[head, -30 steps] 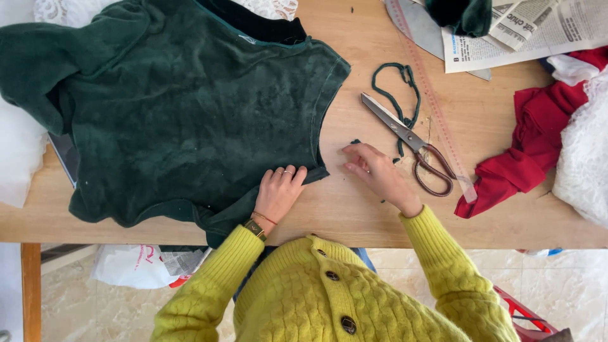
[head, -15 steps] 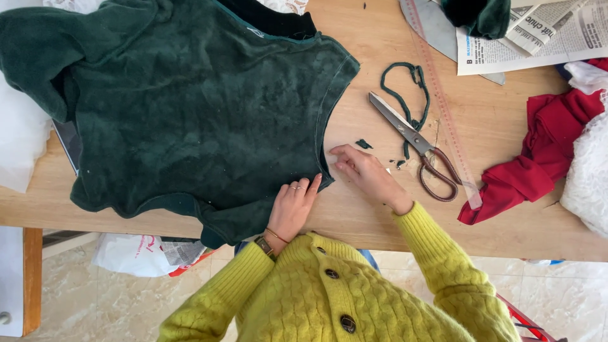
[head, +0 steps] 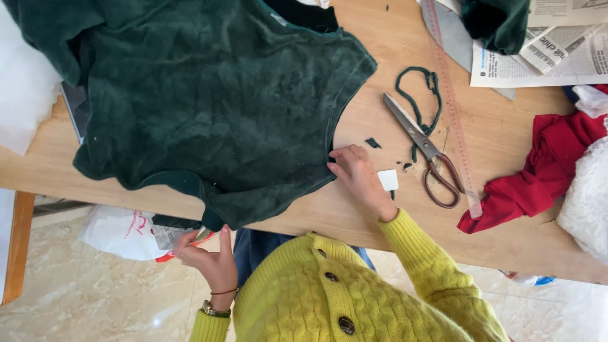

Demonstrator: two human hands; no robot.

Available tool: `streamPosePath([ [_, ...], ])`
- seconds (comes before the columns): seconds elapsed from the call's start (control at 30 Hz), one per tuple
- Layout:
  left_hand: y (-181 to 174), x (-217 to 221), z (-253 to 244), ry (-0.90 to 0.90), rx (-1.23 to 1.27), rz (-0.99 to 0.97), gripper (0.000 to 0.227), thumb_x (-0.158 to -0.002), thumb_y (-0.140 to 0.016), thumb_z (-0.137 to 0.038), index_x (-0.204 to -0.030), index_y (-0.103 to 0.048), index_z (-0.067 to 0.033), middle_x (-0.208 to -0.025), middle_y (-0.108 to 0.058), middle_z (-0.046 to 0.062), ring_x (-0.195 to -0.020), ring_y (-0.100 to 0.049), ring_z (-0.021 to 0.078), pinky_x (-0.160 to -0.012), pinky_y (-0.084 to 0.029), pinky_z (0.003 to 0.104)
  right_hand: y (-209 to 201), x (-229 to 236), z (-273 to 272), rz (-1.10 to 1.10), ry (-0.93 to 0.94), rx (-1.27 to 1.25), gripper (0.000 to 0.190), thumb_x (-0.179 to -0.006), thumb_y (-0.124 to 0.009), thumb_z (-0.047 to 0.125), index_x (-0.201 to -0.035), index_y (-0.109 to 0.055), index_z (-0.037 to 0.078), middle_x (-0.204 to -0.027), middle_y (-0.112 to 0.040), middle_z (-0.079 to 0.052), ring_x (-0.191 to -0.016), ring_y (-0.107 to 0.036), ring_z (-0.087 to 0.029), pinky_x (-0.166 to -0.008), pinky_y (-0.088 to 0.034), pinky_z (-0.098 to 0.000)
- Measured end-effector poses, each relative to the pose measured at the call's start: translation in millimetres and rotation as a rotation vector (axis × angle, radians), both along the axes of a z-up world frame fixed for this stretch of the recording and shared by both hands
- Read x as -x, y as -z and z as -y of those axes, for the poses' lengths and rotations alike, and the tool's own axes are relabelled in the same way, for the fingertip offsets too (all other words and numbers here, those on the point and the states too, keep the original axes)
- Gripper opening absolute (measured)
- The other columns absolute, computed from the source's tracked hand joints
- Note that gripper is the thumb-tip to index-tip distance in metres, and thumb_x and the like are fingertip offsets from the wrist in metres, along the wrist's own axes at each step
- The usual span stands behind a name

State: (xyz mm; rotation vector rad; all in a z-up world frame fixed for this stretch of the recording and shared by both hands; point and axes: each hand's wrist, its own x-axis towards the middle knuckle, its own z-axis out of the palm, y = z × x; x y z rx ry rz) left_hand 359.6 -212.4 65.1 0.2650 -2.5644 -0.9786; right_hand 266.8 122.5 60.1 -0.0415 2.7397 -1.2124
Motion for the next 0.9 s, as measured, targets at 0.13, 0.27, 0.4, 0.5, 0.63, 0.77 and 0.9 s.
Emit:
streamPosePath([
  [0.13,50,-19,19,-0.091,-0.446,0.335,0.029,-0.095,-0.069,-0.024,-0.121,-0.062,-0.0117,-0.113,-0.055,0.007,-0.104,-0.055,0.0176,-0.079,-0.047,0.03,22,1,18,-0.019,0.131,-0.079,0.039,-0.091,-0.077,0.035,-0.117,-0.065,0.008,-0.094,-0.056,-0.007,-0.099,-0.051,-0.026,-0.088,-0.045,-0.0366],
  [0.27,52,-5,27,0.063,-0.464,0.162,0.033,-0.089,-0.082,-0.014,-0.12,-0.07,-0.0099,-0.115,-0.054,0.002,-0.107,-0.051,0.0179,-0.086,-0.04,0.029,24,5,29,-0.086,0.218,-0.066,0.037,-0.084,-0.086,0.036,-0.098,-0.066,0.009,-0.089,-0.051,-0.005,-0.093,-0.053,-0.026,-0.088,-0.047,-0.0374],
  [0.4,64,12,52,0.377,-0.234,-0.006,0.02,-0.086,-0.084,-0.02,-0.1,-0.074,-0.0108,-0.094,-0.07,0.001,-0.108,-0.059,0.0227,-0.101,-0.04,0.039,21,11,46,-0.163,0.317,-0.049,0.03,-0.087,-0.086,0.029,-0.092,-0.062,0.011,-0.087,-0.055,-0.004,-0.091,-0.056,-0.024,-0.085,-0.047,-0.0365],
  [0.5,76,15,58,0.439,-0.306,0.178,0.021,-0.097,-0.073,-0.029,-0.099,-0.075,-0.0085,-0.088,-0.073,0.007,-0.098,-0.064,0.0262,-0.093,-0.043,0.043,30,7,51,-0.182,0.35,-0.034,0.025,-0.095,-0.078,0.023,-0.095,-0.057,0.011,-0.079,-0.056,-0.004,-0.084,-0.059,-0.026,-0.082,-0.048,-0.0385],
  [0.63,-30,48,40,0.408,-0.526,0.327,0.05,-0.107,-0.058,-0.032,-0.067,-0.069,-0.0032,-0.059,-0.065,0.012,-0.065,-0.06,0.021,-0.072,-0.049,0.034,40,7,56,-0.187,0.396,-0.164,0.022,-0.103,-0.067,0.024,-0.103,-0.049,0.012,-0.084,-0.07,-0.015,-0.087,-0.067,-0.04,-0.082,-0.054,-0.0503],
  [0.77,47,-4,45,0.117,-0.393,0.199,0.033,-0.111,-0.053,-0.025,-0.11,-0.074,0.0,-0.093,-0.074,0.021,-0.088,-0.071,0.0372,-0.081,-0.056,0.045,41,8,63,-0.239,0.433,-0.3,0.016,-0.108,-0.057,0.018,-0.105,-0.043,0.012,-0.089,-0.071,-0.016,-0.086,-0.07,-0.039,-0.078,-0.056,-0.0508],
  [0.9,50,-18,49,0.134,-0.525,0.45,0.036,-0.107,-0.054,-0.032,-0.114,-0.074,-0.0035,-0.089,-0.076,0.022,-0.076,-0.073,0.0349,-0.075,-0.06,0.047,38,9,69,-0.24,0.484,-0.374,0.017,-0.108,-0.057,0.018,-0.108,-0.042,0.012,-0.093,-0.072,-0.016,-0.088,-0.072,-0.037,-0.078,-0.057,-0.0501],
])
